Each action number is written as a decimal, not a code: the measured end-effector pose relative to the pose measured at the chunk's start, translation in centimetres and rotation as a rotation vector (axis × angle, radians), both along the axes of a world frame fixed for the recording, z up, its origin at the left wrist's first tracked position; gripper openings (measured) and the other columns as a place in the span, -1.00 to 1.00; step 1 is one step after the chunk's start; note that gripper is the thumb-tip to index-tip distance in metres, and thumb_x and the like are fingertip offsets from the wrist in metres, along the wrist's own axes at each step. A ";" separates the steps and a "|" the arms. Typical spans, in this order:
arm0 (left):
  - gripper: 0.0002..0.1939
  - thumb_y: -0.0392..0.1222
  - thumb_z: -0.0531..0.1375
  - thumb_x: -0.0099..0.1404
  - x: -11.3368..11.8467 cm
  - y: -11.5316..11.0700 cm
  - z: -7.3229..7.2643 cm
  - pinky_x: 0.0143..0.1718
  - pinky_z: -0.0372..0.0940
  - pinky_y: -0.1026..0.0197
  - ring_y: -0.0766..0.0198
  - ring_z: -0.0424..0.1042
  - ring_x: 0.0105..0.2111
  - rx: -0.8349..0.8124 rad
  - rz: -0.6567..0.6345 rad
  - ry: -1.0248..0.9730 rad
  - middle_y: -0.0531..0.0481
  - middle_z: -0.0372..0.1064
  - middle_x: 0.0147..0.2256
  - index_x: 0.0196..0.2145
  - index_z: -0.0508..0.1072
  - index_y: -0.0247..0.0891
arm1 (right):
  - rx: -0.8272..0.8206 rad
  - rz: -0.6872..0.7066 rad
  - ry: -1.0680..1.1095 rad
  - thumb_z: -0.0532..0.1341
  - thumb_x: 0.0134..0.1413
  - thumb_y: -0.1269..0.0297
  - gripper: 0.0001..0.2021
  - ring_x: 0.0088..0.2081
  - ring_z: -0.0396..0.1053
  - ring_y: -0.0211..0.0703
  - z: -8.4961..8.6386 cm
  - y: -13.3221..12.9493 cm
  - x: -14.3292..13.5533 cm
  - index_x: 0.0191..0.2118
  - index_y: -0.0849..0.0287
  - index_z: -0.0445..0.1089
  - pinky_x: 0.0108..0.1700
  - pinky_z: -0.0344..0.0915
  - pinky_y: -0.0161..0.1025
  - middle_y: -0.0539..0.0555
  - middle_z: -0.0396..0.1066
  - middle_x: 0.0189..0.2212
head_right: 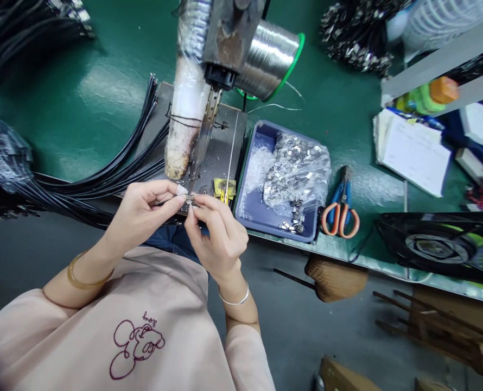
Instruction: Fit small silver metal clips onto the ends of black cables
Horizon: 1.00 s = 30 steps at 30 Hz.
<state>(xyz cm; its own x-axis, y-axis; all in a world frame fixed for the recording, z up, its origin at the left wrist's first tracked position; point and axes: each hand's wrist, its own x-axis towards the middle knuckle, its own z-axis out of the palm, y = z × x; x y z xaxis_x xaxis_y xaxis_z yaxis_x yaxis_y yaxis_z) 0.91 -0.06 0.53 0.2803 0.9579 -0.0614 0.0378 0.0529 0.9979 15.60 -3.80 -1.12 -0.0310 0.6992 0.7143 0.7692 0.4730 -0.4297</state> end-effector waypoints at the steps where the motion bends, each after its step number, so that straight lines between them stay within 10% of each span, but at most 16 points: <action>1: -0.81 -0.23 0.18 0.27 0.0 0.0 0.0 -0.61 -0.12 0.37 0.47 -0.05 -0.59 -0.010 -0.007 0.003 0.18 0.00 -0.60 -0.49 0.37 -0.31 | -0.008 0.004 -0.008 0.33 0.15 0.51 -0.83 -0.25 0.60 -0.22 0.0 -0.1 0.1 -0.29 0.08 0.40 -0.20 0.54 -0.29 0.04 0.62 -0.26; 30: -0.87 -0.21 0.19 0.26 0.0 -0.1 -0.1 -0.59 -0.10 0.32 0.45 -0.05 -0.60 0.008 -0.010 -0.020 0.20 -0.05 -0.61 -0.42 0.38 -0.28 | 0.012 -0.016 0.039 0.32 0.17 0.50 -0.84 -0.24 0.60 -0.18 0.0 0.2 0.0 -0.26 0.07 0.40 -0.17 0.54 -0.20 0.02 0.61 -0.28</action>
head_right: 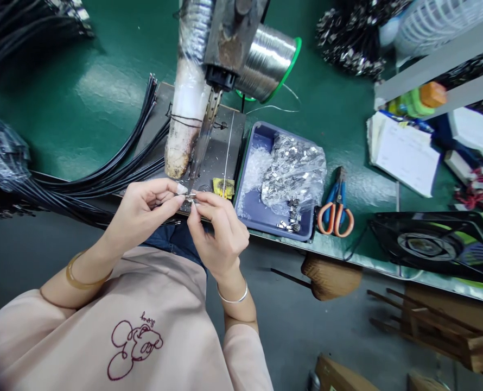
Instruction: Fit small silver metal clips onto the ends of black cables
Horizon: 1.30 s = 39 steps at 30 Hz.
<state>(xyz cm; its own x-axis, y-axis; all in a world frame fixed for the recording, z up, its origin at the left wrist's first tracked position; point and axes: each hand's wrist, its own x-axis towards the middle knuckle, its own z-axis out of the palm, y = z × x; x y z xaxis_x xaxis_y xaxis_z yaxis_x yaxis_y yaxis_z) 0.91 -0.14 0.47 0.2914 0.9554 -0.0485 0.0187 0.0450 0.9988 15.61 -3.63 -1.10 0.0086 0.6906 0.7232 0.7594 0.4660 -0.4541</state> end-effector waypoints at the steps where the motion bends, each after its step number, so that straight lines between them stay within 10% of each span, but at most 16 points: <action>1: -0.87 -0.21 0.18 0.27 0.0 0.0 0.0 -0.59 -0.10 0.32 0.45 -0.05 -0.60 0.003 -0.002 0.001 0.20 -0.05 -0.61 -0.42 0.37 -0.28 | 0.002 0.004 0.004 0.32 0.16 0.51 -0.83 -0.24 0.60 -0.18 0.0 0.0 0.0 -0.26 0.08 0.40 -0.16 0.54 -0.21 0.02 0.61 -0.28; 39: -0.85 -0.22 0.15 0.25 -0.1 0.2 0.0 -0.57 -0.12 0.32 0.45 -0.08 -0.60 0.001 -0.016 0.044 0.22 -0.10 -0.62 -0.46 0.36 -0.30 | -0.026 0.036 0.000 0.33 0.14 0.54 -0.83 -0.21 0.59 -0.25 -0.2 -0.1 0.1 -0.26 0.11 0.41 -0.13 0.52 -0.32 0.03 0.62 -0.26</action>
